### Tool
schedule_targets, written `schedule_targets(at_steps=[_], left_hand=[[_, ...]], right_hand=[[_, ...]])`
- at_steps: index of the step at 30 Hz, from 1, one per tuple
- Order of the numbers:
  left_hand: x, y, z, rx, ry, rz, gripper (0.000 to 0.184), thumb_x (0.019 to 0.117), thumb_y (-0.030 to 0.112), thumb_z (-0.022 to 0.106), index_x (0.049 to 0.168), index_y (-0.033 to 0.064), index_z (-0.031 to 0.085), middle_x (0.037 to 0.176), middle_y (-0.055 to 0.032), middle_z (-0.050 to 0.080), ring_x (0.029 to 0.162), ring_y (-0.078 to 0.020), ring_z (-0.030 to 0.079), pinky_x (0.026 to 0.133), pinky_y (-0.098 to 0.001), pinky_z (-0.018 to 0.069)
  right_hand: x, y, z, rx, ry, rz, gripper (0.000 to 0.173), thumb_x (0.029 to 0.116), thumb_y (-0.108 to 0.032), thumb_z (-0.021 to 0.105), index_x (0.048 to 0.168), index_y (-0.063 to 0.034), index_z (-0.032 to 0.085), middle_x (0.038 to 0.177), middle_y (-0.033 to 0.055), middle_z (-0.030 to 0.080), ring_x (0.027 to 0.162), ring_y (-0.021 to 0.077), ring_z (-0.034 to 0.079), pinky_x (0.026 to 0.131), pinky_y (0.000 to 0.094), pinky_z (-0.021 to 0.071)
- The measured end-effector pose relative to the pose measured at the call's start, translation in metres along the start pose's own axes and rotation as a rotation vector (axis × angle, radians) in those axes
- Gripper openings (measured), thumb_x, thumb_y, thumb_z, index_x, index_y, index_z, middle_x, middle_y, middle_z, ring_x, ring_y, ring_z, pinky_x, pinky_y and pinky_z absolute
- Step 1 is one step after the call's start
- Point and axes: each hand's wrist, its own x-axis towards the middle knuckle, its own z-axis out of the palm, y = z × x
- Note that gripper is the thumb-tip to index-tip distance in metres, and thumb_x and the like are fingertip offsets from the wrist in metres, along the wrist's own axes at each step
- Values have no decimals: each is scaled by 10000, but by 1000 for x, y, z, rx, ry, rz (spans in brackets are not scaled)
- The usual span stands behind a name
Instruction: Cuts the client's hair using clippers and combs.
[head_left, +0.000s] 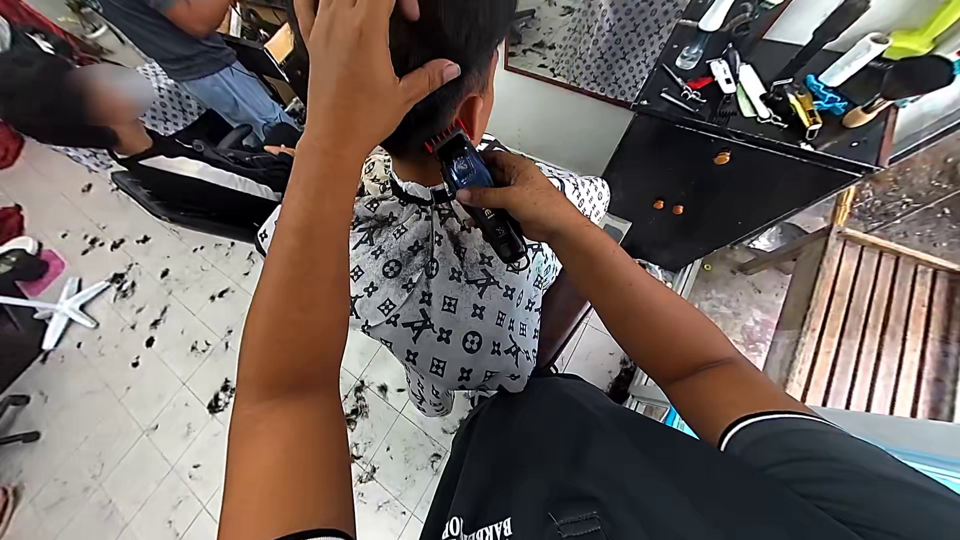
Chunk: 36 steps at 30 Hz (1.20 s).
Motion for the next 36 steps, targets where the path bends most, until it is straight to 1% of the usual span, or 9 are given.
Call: schedule_targets(at_steps=[5, 11, 15, 17, 19, 21, 24, 30, 36], left_hand=[[-1, -2, 2, 22, 11, 3, 725, 882, 725, 607, 1242, 97, 654, 1274, -126, 664, 1300, -339, 549, 1160, -635, 236], [-1, -2, 1, 37, 4, -11, 762, 875, 769, 568, 1263, 117, 643, 1301, -106, 651, 1325, -311, 537, 1192, -634, 190], [0, -1, 1, 33, 9, 1, 744, 868, 757, 591, 1249, 121, 648, 1308, -111, 645, 1328, -322, 533, 1182, -660, 183], [1, 1, -4, 48, -10, -5, 813, 821, 830, 569, 1237, 135, 646, 1307, -104, 636, 1336, -319, 524, 1178, -684, 169], [3, 3, -6, 48, 2, -11, 864, 810, 890, 500, 1201, 137, 663, 1261, -96, 659, 1303, -303, 548, 1165, -687, 189], [5, 7, -5, 38, 32, -39, 795, 892, 836, 445, 1136, 118, 684, 1191, -96, 686, 1252, -291, 584, 1160, -671, 210], [9, 17, -3, 78, 73, -117, 719, 921, 772, 493, 1067, 101, 705, 1117, -96, 704, 1177, -280, 619, 1151, -646, 238], [13, 28, -3, 130, 64, -199, 719, 837, 776, 616, 1045, 93, 708, 1097, -102, 709, 1143, -283, 628, 1129, -612, 273], [15, 37, -7, 171, 25, -253, 712, 841, 751, 631, 1071, 80, 693, 1140, -113, 696, 1186, -288, 610, 1157, -612, 231]], right_hand=[[10, -5, 2, -282, -39, -322, 713, 863, -142, 798, 1443, 52, 430, 1300, 170, 626, 1146, 159, 656, 987, 302, 559], [4, -1, -2, -52, -16, -37, 548, 875, -65, 775, 1344, 35, 510, 1128, 156, 675, 916, 211, 719, 804, 376, 637], [10, -12, 0, -361, -48, -308, 703, 858, -165, 811, 1433, 35, 460, 1287, 156, 635, 1145, 150, 650, 1003, 303, 543], [8, -11, -4, -462, -56, -266, 719, 844, -206, 832, 1431, 12, 476, 1277, 151, 644, 1136, 159, 652, 1006, 328, 537], [4, -4, -10, -290, -79, -129, 624, 851, -137, 817, 1382, 8, 522, 1200, 137, 678, 1035, 157, 691, 918, 321, 588], [1, -1, -15, 12, -112, 3, 490, 904, -58, 740, 1339, 28, 531, 1124, 141, 677, 935, 200, 711, 816, 368, 630], [4, -7, -21, 311, -181, 135, 336, 981, -80, 628, 1290, 9, 533, 1079, 139, 683, 909, 240, 721, 796, 415, 638], [14, -13, -28, 380, -253, -1, 418, 948, -64, 647, 1326, 4, 482, 1109, 140, 670, 941, 242, 715, 815, 419, 634], [14, -13, -38, 469, -302, 151, 303, 978, -106, 611, 1255, -6, 539, 1037, 133, 699, 882, 225, 723, 791, 397, 631]])
